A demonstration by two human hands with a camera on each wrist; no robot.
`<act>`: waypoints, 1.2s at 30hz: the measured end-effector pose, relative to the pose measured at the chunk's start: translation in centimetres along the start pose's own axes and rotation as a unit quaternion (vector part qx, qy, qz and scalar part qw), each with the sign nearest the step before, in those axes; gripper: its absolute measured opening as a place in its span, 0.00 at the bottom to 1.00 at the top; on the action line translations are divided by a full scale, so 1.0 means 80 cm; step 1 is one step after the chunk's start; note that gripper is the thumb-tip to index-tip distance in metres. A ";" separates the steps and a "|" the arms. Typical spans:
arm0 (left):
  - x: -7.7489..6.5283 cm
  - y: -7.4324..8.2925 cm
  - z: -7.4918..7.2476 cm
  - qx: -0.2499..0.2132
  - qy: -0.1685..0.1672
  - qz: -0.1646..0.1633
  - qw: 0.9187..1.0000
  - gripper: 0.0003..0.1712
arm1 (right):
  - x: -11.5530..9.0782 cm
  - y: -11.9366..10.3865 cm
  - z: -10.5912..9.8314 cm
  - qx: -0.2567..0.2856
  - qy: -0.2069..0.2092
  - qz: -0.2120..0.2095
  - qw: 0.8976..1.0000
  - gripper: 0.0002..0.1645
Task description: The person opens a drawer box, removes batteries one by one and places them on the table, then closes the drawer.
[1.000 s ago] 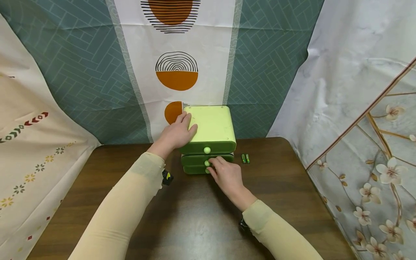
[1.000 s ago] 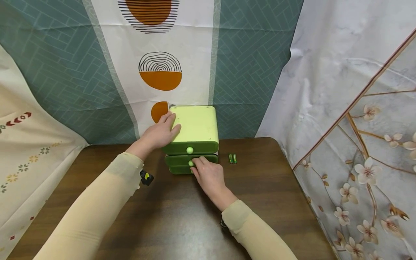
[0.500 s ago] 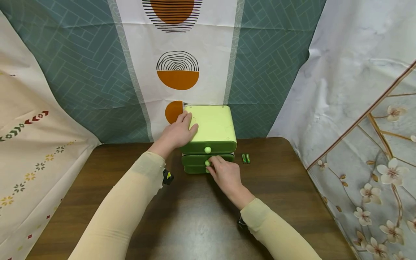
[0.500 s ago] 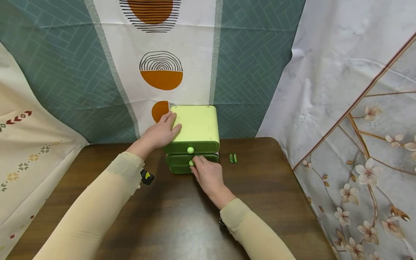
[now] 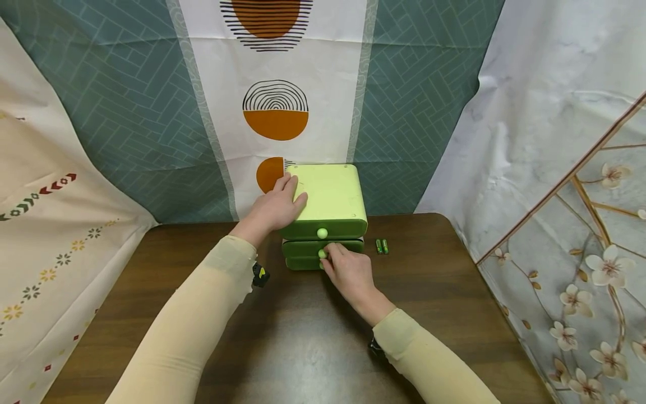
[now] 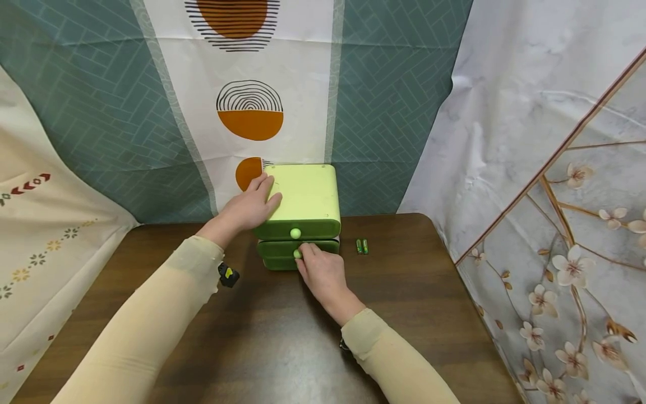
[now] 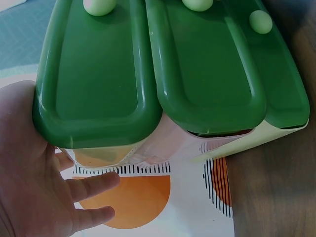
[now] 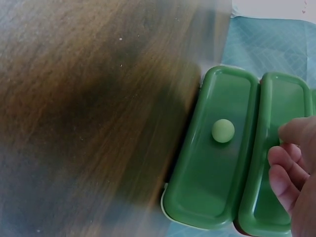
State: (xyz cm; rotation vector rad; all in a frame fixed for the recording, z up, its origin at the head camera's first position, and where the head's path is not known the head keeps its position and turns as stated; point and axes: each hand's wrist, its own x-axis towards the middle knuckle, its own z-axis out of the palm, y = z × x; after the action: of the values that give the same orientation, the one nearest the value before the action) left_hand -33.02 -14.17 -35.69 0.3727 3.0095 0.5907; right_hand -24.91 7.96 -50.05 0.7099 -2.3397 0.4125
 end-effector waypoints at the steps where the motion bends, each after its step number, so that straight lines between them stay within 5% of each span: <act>1: 0.000 0.000 0.000 0.000 0.000 0.000 1.000 0.46 | 0.000 0.000 0.000 -0.002 0.000 -0.002 1.000 0.14; 36: -0.005 0.002 -0.003 -0.004 -0.011 0.005 1.000 0.46 | -0.022 -0.010 -0.014 -0.008 0.024 -0.043 0.999 0.14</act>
State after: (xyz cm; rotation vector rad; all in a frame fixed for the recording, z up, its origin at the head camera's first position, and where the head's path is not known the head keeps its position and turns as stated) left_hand -32.58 -14.17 -35.42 0.3904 2.9856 0.5954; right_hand -22.72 8.51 -50.33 0.7815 -2.2572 0.3691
